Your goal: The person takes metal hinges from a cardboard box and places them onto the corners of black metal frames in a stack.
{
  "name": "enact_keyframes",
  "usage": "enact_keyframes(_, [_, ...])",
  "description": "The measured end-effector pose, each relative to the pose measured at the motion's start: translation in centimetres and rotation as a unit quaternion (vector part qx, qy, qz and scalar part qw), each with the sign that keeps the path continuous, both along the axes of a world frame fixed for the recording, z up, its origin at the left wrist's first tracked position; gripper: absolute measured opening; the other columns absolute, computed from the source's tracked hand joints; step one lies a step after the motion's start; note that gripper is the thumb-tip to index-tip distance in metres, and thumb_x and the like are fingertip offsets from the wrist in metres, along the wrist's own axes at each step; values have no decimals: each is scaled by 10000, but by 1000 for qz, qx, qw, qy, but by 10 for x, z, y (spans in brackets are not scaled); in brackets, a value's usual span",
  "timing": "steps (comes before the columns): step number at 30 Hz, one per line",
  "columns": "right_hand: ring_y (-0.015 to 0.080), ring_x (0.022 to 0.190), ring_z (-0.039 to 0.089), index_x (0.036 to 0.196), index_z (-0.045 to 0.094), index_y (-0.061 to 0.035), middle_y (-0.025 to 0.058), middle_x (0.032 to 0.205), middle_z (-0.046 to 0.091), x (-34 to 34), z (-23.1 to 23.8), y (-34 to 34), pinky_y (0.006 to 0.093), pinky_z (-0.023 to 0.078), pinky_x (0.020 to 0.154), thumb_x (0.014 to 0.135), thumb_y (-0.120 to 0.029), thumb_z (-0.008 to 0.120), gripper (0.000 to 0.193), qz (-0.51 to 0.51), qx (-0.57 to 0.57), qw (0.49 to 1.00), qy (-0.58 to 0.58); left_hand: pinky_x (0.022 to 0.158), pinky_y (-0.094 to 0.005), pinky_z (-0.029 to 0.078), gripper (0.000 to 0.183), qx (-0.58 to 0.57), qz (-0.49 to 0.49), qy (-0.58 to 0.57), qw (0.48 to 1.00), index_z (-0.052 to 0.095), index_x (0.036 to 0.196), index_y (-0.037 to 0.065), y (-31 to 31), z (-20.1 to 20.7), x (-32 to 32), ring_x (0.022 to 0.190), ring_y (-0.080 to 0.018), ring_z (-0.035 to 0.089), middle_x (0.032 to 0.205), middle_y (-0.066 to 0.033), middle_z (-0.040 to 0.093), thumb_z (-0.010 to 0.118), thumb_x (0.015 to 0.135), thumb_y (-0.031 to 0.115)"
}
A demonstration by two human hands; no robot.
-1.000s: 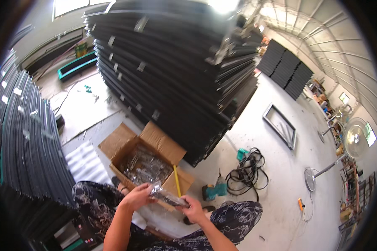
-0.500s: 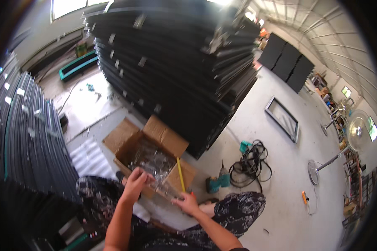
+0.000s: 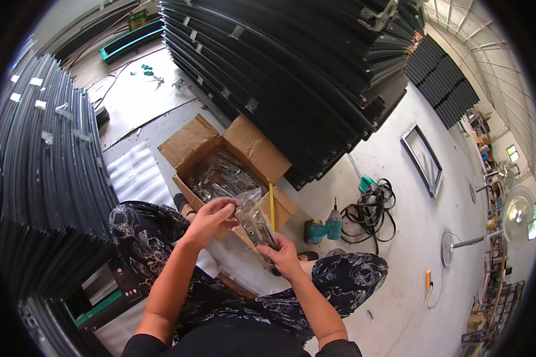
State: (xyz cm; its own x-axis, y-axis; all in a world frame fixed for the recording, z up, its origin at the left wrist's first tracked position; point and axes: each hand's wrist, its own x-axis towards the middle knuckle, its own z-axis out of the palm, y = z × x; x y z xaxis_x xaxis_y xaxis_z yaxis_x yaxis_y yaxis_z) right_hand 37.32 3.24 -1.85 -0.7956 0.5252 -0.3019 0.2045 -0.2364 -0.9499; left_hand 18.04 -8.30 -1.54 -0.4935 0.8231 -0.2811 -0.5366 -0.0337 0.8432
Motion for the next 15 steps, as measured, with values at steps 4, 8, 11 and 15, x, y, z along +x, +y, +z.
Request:
enact_keyframes(4, [62,734,517,1045,564,5,-12,852,593,-6,-8,-9,205,413,648,794,-149,692,321,8,-29,999,11,803,-283,473,298,18,2,-87,996,550,1102,19,-5,-3,0,898,-122,563,997,-35,582,582,888,224])
enact_keyframes(8, [70,758,528,1077,553,4,-2,892,598,-14,-6,-9,216,426,676,812,-174,676,343,15,-64,998,13,826,-290,460,327,50,-16,-122,991,520,1137,37,-4,0,-1,914,-129,557,1021,-36,569,597,878,222])
enact_keyframes(11, [66,745,522,1059,554,-3,-8,877,590,-20,-7,-6,217,427,666,837,-206,650,316,4,-103,995,13,823,-293,461,339,64,-8,-124,990,495,1153,40,-1,-10,-1,918,-141,559,1046,-52,560,597,877,207])
enact_keyframes(15, [53,665,489,997,559,-29,-28,770,550,-13,-34,1,209,398,586,872,-244,609,254,27,-46,999,-12,794,-311,479,307,82,111,-208,968,472,1140,34,-1,-25,-8,902,-183,581,1024,-88,574,582,876,144])
